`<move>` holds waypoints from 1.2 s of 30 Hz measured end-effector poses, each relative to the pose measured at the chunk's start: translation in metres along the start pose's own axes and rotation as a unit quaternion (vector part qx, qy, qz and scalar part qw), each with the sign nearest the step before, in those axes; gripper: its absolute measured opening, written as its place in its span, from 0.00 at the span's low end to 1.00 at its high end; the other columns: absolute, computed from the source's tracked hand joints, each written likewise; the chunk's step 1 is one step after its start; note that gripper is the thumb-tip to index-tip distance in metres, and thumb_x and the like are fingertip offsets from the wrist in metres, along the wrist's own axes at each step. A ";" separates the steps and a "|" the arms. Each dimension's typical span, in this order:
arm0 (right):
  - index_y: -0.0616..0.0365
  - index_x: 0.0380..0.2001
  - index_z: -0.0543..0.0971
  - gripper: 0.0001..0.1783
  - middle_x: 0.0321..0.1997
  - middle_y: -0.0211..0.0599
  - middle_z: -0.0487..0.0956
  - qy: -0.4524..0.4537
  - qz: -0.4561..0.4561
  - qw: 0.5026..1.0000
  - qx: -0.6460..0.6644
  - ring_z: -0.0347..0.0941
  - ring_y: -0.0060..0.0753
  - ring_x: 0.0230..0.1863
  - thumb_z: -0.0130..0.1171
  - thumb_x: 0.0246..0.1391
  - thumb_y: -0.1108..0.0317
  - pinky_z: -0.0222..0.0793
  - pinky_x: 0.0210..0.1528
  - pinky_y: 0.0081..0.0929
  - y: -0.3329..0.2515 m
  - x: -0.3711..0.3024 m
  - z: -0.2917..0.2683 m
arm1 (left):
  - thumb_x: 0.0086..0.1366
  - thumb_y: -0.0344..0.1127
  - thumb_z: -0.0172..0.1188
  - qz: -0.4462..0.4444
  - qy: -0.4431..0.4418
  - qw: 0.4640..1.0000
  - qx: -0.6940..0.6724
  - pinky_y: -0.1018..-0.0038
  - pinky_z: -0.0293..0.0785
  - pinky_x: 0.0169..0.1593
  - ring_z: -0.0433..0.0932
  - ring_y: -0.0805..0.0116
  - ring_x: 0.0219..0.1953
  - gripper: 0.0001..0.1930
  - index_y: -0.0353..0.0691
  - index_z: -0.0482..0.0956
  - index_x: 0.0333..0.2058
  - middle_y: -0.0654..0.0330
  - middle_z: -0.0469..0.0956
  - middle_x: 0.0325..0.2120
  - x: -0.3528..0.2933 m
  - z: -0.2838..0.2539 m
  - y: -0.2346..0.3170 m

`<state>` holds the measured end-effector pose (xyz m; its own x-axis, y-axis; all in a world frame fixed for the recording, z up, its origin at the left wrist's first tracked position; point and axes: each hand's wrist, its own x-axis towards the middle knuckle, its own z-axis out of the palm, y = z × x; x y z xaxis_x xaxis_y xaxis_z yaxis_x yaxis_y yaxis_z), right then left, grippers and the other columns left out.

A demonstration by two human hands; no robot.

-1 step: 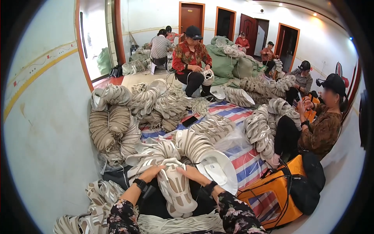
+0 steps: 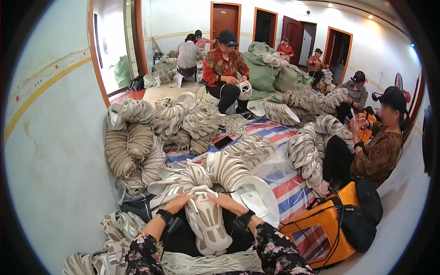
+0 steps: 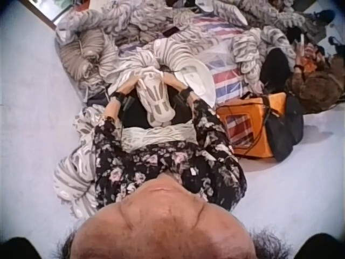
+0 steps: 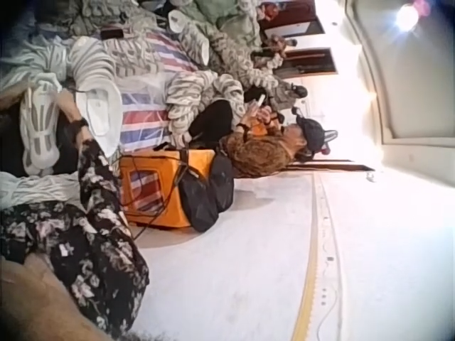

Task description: The recorder is lacing a white and tan athletic shoe while surrounded by stacks of shoe components.

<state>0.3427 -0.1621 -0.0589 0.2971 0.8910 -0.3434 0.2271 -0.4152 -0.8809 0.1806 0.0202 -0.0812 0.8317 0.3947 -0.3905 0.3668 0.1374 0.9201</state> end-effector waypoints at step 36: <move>0.56 0.25 0.76 0.10 0.24 0.34 0.72 -0.081 -0.286 0.931 -0.211 0.69 0.36 0.30 0.62 0.40 0.63 0.65 0.31 0.30 0.021 -0.151 0.039 | 0.62 0.44 0.51 0.097 -0.045 0.952 0.286 0.77 0.62 0.48 0.67 0.72 0.43 0.21 0.33 0.69 0.48 0.57 0.72 0.41 -0.041 -0.010 0.006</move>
<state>0.2661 -0.2979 -0.0383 -0.1201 0.9905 0.0670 0.6598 0.1301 -0.7401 0.1440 0.0137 -0.0595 0.9296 0.2794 -0.2404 0.3491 -0.4581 0.8175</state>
